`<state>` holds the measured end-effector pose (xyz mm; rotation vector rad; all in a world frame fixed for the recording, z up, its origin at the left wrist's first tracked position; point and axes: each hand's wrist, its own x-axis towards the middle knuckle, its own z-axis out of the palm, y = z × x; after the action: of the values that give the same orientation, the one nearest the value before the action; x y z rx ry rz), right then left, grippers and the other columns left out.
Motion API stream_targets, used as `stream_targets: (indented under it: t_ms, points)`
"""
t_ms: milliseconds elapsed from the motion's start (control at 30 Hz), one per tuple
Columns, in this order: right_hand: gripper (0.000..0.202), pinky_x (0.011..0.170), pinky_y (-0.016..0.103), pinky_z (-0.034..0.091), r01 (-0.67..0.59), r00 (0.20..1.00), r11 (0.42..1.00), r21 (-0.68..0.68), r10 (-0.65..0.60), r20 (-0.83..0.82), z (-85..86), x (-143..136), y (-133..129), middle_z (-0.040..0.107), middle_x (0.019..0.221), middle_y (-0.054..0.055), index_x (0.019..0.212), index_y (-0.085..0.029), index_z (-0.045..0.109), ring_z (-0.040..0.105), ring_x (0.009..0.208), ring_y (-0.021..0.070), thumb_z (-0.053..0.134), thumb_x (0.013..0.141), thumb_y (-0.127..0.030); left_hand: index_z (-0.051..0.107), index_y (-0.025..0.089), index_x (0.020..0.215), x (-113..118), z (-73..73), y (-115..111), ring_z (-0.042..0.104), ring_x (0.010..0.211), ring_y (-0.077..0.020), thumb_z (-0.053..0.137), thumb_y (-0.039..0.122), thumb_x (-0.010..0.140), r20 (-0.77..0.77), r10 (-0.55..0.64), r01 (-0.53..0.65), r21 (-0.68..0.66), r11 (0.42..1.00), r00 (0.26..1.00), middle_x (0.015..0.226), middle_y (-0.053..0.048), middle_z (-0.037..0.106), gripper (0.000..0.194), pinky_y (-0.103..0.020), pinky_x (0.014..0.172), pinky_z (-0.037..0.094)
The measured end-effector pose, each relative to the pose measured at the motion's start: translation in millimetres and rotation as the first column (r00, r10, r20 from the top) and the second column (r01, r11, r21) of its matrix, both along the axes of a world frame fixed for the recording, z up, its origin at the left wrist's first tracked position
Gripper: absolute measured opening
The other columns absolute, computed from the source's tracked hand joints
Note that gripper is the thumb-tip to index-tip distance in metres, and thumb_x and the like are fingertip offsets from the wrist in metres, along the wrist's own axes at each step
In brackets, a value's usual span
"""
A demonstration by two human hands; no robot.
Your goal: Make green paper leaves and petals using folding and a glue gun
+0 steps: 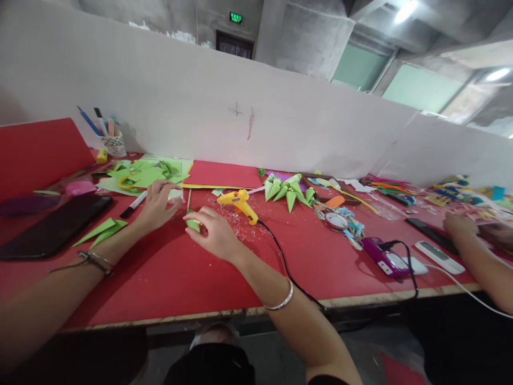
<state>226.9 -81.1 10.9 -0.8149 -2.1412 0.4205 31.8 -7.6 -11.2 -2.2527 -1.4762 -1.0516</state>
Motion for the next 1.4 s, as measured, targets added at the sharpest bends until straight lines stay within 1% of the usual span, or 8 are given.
stream_targets:
  t_ms: [133,400,600,833,967,1167,1300,1400]
  points:
    - [0.028,0.071,0.022,0.042,-0.101,0.995,0.994,-0.031,0.102,0.007,0.2,0,0,0.057,0.086,0.004,0.109,-0.017,0.054,0.053,0.072,0.0098,0.040,0.085,-0.022,0.054,0.016,0.092,1,5.1,-2,0.040,0.108,-0.0251,0.042,0.027,0.079,-0.008,-0.065,0.065,-0.001,0.998,0.998,0.100,-0.013,0.046,0.021,-0.041,0.094,0.030]
    - [0.034,0.053,0.020,0.034,0.006,0.990,0.993,-0.117,0.011,0.142,3.2,3,-4,0.051,0.055,-0.002,0.072,-0.016,0.055,0.046,0.050,0.0080,0.035,0.088,-0.039,0.053,0.019,0.086,1,7.9,-2,0.043,0.103,-0.0237,0.042,0.026,0.079,0.018,-0.144,0.144,-0.005,0.990,0.989,0.096,-0.010,0.048,0.015,-0.042,0.092,0.031]
    - [0.019,0.069,0.021,0.039,-0.084,0.996,0.996,0.004,0.084,0.040,0.9,1,-1,0.058,0.085,0.003,0.086,-0.017,0.057,0.051,0.072,0.0096,0.040,0.086,-0.026,0.054,0.019,0.083,1,6.9,-1,0.043,0.103,-0.0239,0.043,0.026,0.079,0.006,-0.142,0.142,0.015,0.990,0.990,0.098,-0.010,0.046,0.014,-0.042,0.092,0.031]
    - [0.026,0.055,0.020,0.035,-0.014,0.993,0.987,-0.163,0.033,0.112,2.2,3,-4,0.054,0.060,-0.002,0.085,-0.017,0.053,0.049,0.052,0.0082,0.032,0.089,-0.032,0.054,0.019,0.082,0,7.2,0,0.045,0.101,-0.0219,0.044,0.023,0.078,0.005,-0.186,0.186,0.019,0.982,0.983,0.096,-0.009,0.047,0.012,-0.038,0.090,0.034]
    - [0.022,0.061,0.020,0.037,-0.022,0.994,0.999,-0.045,0.027,0.105,-1.1,2,-1,0.057,0.072,0.000,0.082,-0.017,0.056,0.052,0.063,0.0091,0.039,0.087,-0.030,0.054,0.019,0.082,-1,9.2,-1,0.046,0.097,-0.0206,0.043,0.022,0.079,0.022,-0.204,0.204,0.003,0.979,0.979,0.095,-0.007,0.047,0.012,-0.037,0.088,0.036]
    - [0.027,0.076,0.024,0.041,-0.067,0.998,0.997,0.045,0.067,0.002,-0.7,2,3,0.056,0.092,0.006,0.101,-0.016,0.054,0.053,0.082,0.0112,0.032,0.086,-0.014,0.054,0.019,0.080,0,11.5,-3,0.047,0.095,-0.0208,0.043,0.022,0.079,0.020,-0.240,0.241,-0.015,0.970,0.970,0.092,-0.007,0.049,0.012,-0.036,0.086,0.037]
    - [0.030,0.073,0.024,0.043,-0.020,0.998,0.999,-0.039,0.018,-0.056,-2.0,2,2,0.056,0.093,0.005,0.110,-0.018,0.047,0.056,0.071,0.0092,0.028,0.088,-0.017,0.054,0.018,0.081,1,11.3,-3,0.048,0.091,-0.0200,0.041,0.022,0.080,0.019,-0.252,0.251,0.006,0.968,0.968,0.090,-0.007,0.050,0.013,-0.036,0.084,0.038]
    - [0.025,0.065,0.024,0.044,0.043,0.998,0.988,-0.145,-0.048,-0.030,-5.3,0,3,0.059,0.078,0.002,0.108,-0.018,0.045,0.056,0.064,0.0108,0.037,0.087,-0.029,0.054,0.018,0.082,1,11.5,-4,0.048,0.090,-0.0199,0.041,0.022,0.080,0.030,-0.247,0.247,0.009,0.969,0.969,0.090,-0.007,0.051,0.014,-0.036,0.083,0.038]
